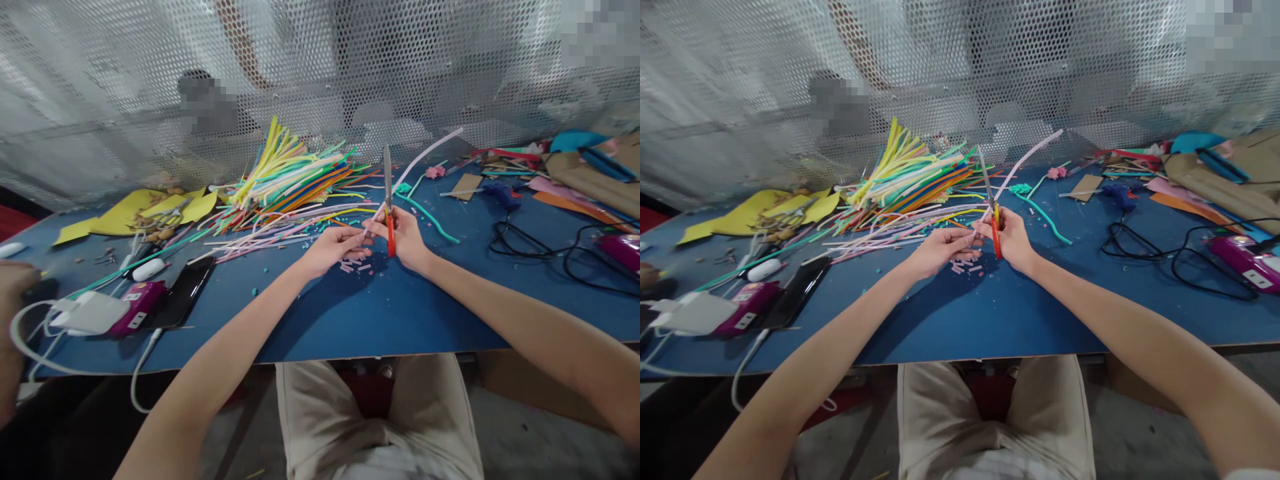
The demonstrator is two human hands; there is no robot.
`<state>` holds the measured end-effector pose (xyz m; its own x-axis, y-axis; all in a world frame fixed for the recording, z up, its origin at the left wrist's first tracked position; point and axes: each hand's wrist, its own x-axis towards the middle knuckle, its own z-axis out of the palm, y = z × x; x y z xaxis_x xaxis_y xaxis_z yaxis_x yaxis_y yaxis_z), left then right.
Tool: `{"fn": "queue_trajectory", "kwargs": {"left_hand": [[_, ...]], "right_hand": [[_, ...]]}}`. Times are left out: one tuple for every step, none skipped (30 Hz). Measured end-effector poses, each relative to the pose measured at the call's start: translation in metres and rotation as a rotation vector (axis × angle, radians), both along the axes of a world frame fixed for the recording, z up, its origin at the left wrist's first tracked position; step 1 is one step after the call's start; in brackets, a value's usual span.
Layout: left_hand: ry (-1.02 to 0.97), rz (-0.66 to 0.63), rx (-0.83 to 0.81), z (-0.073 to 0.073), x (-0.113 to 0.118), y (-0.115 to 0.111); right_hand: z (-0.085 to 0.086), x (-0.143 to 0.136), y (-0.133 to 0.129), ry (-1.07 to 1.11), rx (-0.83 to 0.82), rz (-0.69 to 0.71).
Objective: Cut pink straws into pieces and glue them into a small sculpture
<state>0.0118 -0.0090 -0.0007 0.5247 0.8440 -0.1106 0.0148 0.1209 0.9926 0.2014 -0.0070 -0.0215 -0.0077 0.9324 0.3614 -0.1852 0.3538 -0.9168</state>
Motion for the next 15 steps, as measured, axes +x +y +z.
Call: {"fn": "queue_trajectory", "kwargs": {"left_hand": [[-0.005, -0.003, -0.004, -0.0007, -0.0001, 0.0005], [-0.017, -0.006, -0.010, -0.0015, -0.0002, 0.0009], [-0.032, -0.006, -0.015, -0.0022, -0.0003, 0.0013], [-0.045, -0.004, -0.022, -0.0028, -0.0005, 0.0015], [-0.052, 0.000, -0.028, -0.0033, -0.0007, 0.0017], [-0.054, 0.005, -0.034, -0.0038, -0.0011, 0.0019], [-0.051, 0.008, -0.039, -0.0041, -0.0016, 0.0020], [-0.046, 0.010, -0.044, -0.0043, -0.0020, 0.0022], [-0.042, 0.014, -0.047, -0.0044, -0.0024, 0.0024], [-0.037, 0.020, -0.048, -0.0045, -0.0028, 0.0026], [-0.031, 0.028, -0.048, -0.0046, -0.0030, 0.0028], [-0.026, 0.038, -0.047, -0.0047, -0.0031, 0.0030], [-0.021, 0.047, -0.044, -0.0048, -0.0031, 0.0031], [-0.019, 0.051, -0.041, -0.0049, -0.0029, 0.0032], [-0.021, 0.051, -0.037, -0.0050, -0.0028, 0.0033]], "right_hand": [[-0.0007, 0.0002, 0.0005, -0.003, -0.005, -0.009], [-0.0013, 0.0003, 0.0009, -0.002, -0.009, -0.016], [-0.0017, 0.0004, 0.0012, 0.000, -0.009, -0.018], [-0.0020, 0.0004, 0.0013, 0.004, -0.009, -0.018], [-0.0020, 0.0004, 0.0012, 0.005, -0.009, -0.015], [-0.0019, 0.0004, 0.0011, 0.004, -0.007, -0.013], [-0.0018, 0.0003, 0.0009, 0.001, -0.003, -0.013], [-0.0015, 0.0002, 0.0007, -0.005, 0.003, -0.016], [-0.0013, 0.0001, 0.0005, -0.012, 0.010, -0.019], [-0.0010, 0.0000, 0.0003, -0.019, 0.018, -0.023], [-0.0008, 0.0000, 0.0002, -0.025, 0.025, -0.025], [-0.0007, -0.0001, 0.0003, -0.030, 0.032, -0.025], [-0.0006, 0.0000, 0.0004, -0.033, 0.036, -0.024], [-0.0005, 0.0000, 0.0005, -0.036, 0.035, -0.020], [-0.0004, 0.0002, 0.0007, -0.039, 0.032, -0.017]]}}
